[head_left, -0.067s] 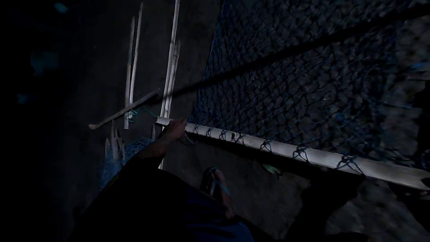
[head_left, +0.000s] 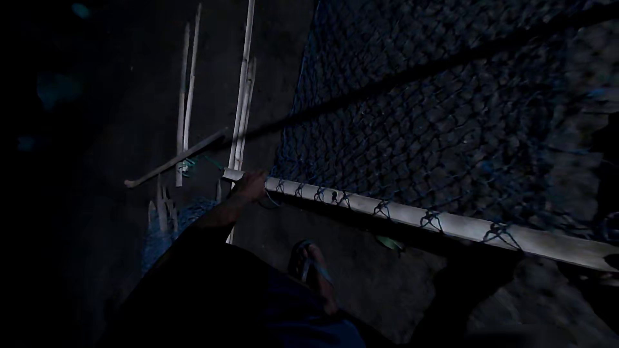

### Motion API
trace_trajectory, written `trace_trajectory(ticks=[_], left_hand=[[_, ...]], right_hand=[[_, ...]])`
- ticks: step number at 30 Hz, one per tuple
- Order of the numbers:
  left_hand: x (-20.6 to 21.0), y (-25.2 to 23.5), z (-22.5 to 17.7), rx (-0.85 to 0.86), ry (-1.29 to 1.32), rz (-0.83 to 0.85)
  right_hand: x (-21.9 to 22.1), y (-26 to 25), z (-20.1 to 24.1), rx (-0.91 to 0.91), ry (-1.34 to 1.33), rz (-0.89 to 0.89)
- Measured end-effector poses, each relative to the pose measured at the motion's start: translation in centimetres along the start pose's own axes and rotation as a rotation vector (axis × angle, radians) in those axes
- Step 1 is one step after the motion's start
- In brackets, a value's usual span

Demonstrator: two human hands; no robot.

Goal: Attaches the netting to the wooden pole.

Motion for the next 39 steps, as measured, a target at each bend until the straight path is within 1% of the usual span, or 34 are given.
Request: trace_trajectory(ticks=[1,2,4,6,8,10,11,12,14,16,21,24,26,29,32,35,37,39], left_hand=[[0.1,-0.1,-0.2,0.026,0.017,-0.006],[0.1,-0.2,-0.6,0.056,0.038,-0.011],[0.1,-0.2,-2.0,0.112,0.067,-0.014],[0.0,0.1,-4.1,0.181,0.1,-0.043],[-0.1,0.6,-6.2,0.246,0.138,-0.086],[-0.7,1.2,-8.3,0.273,0.161,-0.068],[-1.2,1.6,-9.3,0.277,0.171,-0.049],[-1.6,1.8,-10.2,0.287,0.177,-0.043],[-2.1,2.3,-11.6,0.321,0.187,-0.055],[-2.3,2.4,-12.7,0.359,0.194,-0.082],[-3.6,3.5,-15.4,0.394,0.245,-0.1],[-3.7,3.6,-16.1,0.394,0.236,-0.098],[-3.6,3.5,-16.0,0.414,0.218,-0.131],[-3.9,3.7,-15.7,0.407,0.204,-0.117],[-3.9,3.8,-15.2,0.347,0.185,-0.132],[-4.6,4.5,-14.9,0.284,0.182,-0.164],[-5.8,5.3,-15.3,0.342,0.204,-0.256],[-6.6,5.8,-16.5,0.499,0.212,-0.344]], right_hand=[[0.4,0.4,-0.1,-0.019,0.062,-0.055],[0.4,0.4,-0.2,-0.028,0.127,-0.073],[-1.6,-0.9,-0.6,0.026,0.131,0.042],[-1.9,-1.0,-1.1,0.048,0.122,0.028],[1.1,0.9,-1.1,0.067,0.133,-0.022],[4.1,2.5,-0.9,0.066,0.166,-0.11],[4.4,2.6,-1.0,0.067,0.153,-0.104],[3.9,2.3,-1.0,0.063,0.141,-0.066],[0.8,0.5,-1.4,0.049,0.086,0.058],[-0.4,-0.2,-1.7,0.017,0.111,0.084],[-0.7,-0.4,-2.0,0.008,0.086,0.131],[-0.8,-0.2,-2.1,0.009,0.061,0.139],[-0.9,-0.1,-1.9,0.009,0.066,0.145],[-1.1,-0.1,-1.8,0.008,0.07,0.163],[-1.0,0.0,-1.8,0.013,0.065,0.168],[-0.7,0.3,-2.1,0.024,0.084,0.135],[-0.6,0.5,-2.2,0.04,0.087,0.133],[-0.2,0.7,-2.2,0.037,0.079,0.143]])
Point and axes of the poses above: each hand's wrist, its own y-axis away from the middle knuckle, its own x-axis out of the palm, z = x × y, the point moved 5 cm from there along -y, towards the middle knuckle, and after that the axes turned 5 degrees about -x, right-handed, at the moved point
